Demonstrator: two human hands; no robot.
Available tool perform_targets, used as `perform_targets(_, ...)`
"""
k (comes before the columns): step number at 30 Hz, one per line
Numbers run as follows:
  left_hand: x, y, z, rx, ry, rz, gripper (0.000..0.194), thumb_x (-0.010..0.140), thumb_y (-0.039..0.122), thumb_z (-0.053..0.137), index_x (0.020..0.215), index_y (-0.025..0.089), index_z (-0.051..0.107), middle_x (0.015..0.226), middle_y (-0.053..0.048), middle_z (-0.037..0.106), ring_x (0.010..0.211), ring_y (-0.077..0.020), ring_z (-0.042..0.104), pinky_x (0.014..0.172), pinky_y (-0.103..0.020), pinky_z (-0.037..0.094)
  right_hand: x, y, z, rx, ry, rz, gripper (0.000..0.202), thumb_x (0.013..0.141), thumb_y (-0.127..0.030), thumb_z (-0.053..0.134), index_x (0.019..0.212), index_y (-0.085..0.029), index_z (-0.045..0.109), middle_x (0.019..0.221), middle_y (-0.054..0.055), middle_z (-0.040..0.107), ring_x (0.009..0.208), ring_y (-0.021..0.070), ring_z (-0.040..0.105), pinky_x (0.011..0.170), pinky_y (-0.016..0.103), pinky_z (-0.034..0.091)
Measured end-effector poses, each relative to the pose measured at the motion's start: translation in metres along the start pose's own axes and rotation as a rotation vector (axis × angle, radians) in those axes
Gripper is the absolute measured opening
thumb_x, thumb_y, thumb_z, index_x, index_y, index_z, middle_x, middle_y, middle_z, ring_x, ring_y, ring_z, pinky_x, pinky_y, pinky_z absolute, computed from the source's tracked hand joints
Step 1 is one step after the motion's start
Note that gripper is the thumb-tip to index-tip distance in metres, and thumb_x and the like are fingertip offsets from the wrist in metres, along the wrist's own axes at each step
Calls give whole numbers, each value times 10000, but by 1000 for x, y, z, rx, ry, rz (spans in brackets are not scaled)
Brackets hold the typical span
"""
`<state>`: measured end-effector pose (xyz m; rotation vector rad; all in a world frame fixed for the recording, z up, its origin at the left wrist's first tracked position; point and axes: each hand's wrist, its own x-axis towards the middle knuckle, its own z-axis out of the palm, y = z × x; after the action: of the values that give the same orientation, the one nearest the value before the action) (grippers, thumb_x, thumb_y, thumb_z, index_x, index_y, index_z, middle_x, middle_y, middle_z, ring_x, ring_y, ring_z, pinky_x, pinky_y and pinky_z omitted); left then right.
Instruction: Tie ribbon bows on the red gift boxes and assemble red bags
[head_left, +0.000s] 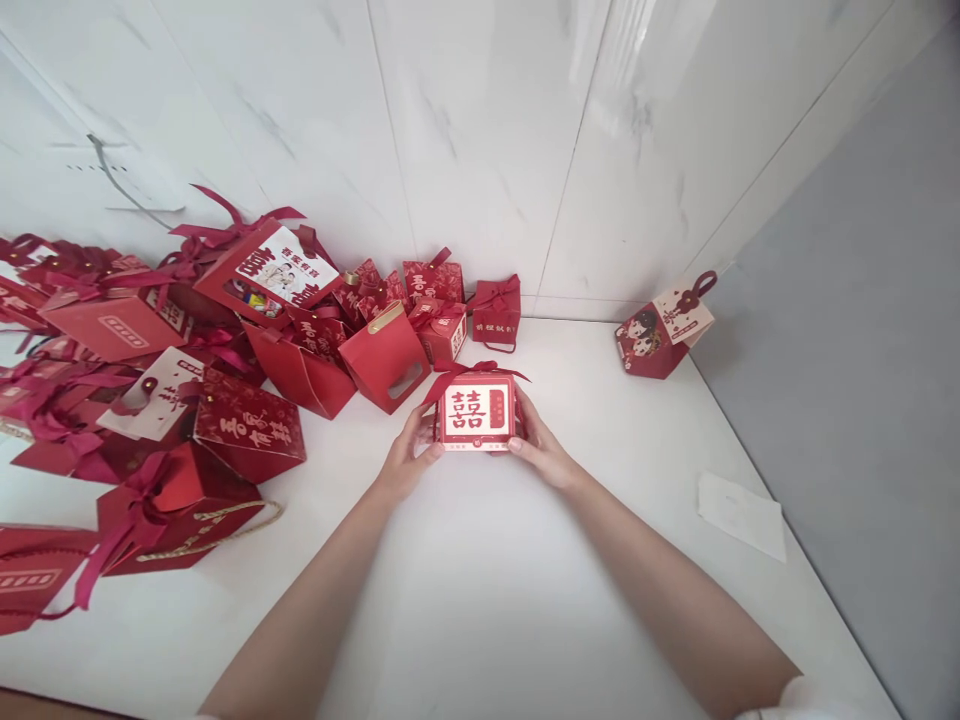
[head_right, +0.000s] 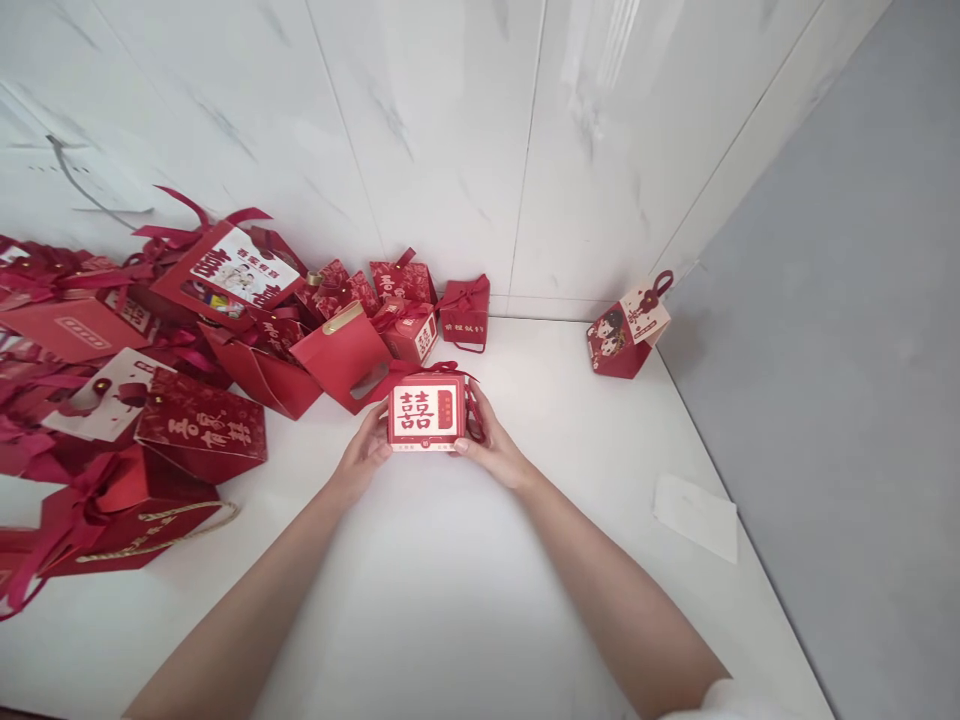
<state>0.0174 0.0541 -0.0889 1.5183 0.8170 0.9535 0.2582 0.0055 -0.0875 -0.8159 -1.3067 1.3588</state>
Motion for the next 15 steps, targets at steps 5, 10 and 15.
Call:
perform_targets(5,-8,9,28,58,294,-6,598,840,419,675,1381,261,477,1429,-114,517,1314,-291,497,999,-427,496,0,6,13,-184,314,-120,977,807,-470,723,1547,-364,94,1546,102,330,1331,295,467,985,462,522)
perform_targets(10,-15,14,39,125,158,41,1075,704,348,813,1553,299,155,1587,-106,292,1371,-306,430,1048,-434,479,-6,5,21,-333,301,-175,745,870,-508,627,1511,-298,310,1475,106,455,1270,324,513,829,434,585)
perform_targets(15,-14,8,26,11,195,13,765,807,513,682,1456,216,405,1431,-123,523,1311,-315,506,1075,-435,450,-12,-6,32,-237,138,-232,567,969,-559,404,1488,-333,378,1568,11,339,1455,266,296,1193,474,288)
